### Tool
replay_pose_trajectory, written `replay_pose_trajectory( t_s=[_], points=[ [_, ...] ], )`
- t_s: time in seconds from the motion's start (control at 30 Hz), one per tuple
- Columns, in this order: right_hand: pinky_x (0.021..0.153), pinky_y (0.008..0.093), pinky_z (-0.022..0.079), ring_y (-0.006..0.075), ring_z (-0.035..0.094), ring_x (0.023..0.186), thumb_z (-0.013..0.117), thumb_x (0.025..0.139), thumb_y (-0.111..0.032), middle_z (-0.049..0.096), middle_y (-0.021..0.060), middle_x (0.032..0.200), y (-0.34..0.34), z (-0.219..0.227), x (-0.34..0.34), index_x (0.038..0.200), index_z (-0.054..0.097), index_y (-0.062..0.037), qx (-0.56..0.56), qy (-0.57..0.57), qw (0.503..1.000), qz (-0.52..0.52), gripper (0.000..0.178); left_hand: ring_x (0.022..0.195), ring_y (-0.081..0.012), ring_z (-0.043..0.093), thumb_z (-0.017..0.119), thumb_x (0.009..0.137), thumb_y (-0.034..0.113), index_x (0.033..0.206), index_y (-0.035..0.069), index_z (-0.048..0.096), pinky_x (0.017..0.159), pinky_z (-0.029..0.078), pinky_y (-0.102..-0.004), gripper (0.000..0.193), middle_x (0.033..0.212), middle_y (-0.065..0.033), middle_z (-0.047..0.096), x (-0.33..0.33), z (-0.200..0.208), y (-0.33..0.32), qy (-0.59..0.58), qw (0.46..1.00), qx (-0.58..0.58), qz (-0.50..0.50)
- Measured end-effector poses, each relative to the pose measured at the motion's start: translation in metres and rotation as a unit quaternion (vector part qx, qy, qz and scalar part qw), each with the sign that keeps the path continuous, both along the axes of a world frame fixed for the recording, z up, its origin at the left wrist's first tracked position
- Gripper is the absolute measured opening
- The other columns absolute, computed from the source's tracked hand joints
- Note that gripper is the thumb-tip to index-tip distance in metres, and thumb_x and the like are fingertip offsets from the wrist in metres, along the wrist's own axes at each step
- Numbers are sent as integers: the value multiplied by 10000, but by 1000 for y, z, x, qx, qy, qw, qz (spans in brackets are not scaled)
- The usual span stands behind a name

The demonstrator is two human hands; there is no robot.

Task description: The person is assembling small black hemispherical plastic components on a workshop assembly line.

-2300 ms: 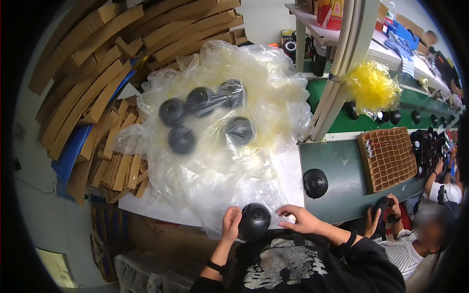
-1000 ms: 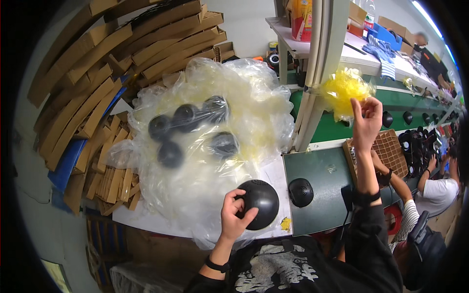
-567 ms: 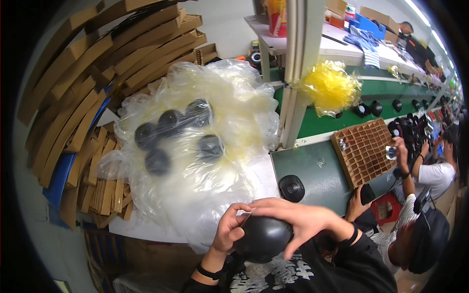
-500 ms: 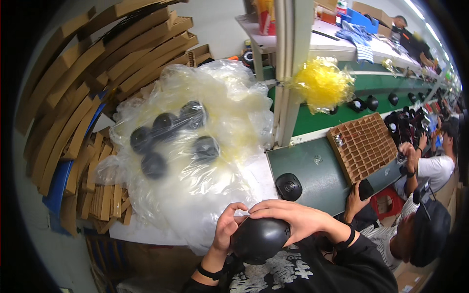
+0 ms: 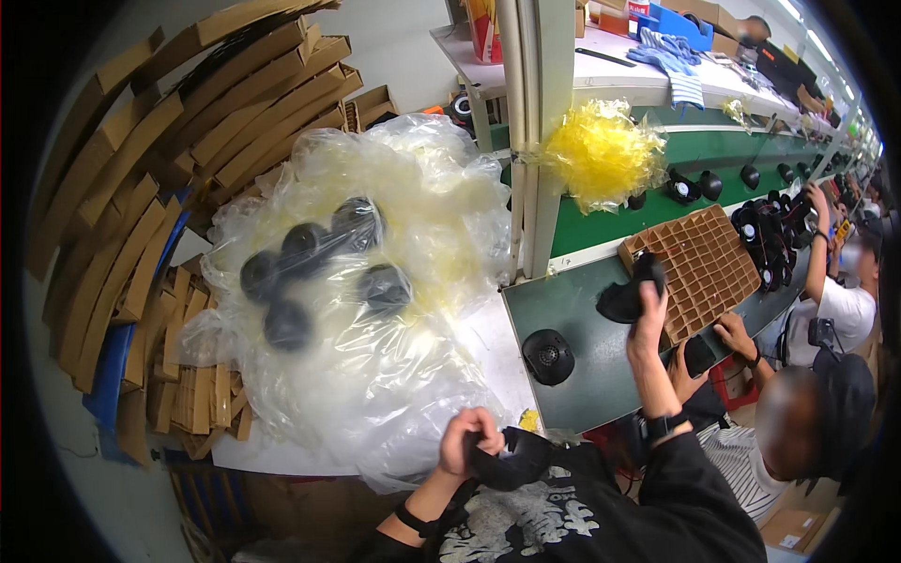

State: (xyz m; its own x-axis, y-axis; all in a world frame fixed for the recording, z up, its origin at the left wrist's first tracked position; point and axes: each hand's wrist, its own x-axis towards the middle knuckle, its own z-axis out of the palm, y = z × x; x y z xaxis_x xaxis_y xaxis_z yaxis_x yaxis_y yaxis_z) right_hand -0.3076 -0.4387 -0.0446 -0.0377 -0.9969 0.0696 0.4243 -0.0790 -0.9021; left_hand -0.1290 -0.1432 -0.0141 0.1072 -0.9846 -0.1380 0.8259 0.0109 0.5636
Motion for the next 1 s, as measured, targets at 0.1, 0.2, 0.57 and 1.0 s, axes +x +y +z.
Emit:
replay_pose_trajectory(
  t_s=[0.1,0.2,0.57,1.0],
  points=[
    [969,428,377,370,460,1121,834,567,-427,481,218,1206,-18,-73,-36,1290,417,-33,-168,591,787,50,923,492,-181,433,293,950,449,719,62,468,546,397,-332,484,522,-44,444,19,5,0,129,987,9,90],
    [1026,493,309,471,342,1207,838,506,-521,372,286,1299,4,-118,-49,1352,355,-41,-180,700,668,177,1086,459,-169,417,301,952,441,697,81,459,512,386,-332,469,501,-30,435,25,13,-12,165,976,30,137],
    [633,274,504,168,651,683,662,790,-24,676,89,755,112,129,54,823,694,-31,-385,219,778,445,46,552,-148,440,402,912,478,690,151,433,554,372,-329,397,579,17,433,69,-4,14,224,955,-5,196],
    [983,375,367,317,386,1206,822,661,-335,309,238,1346,-89,195,80,1412,241,-22,-330,410,848,-53,1000,512,-151,463,383,918,428,639,112,421,527,395,-281,424,583,-19,470,61,2,28,198,953,33,227]
  ],
)
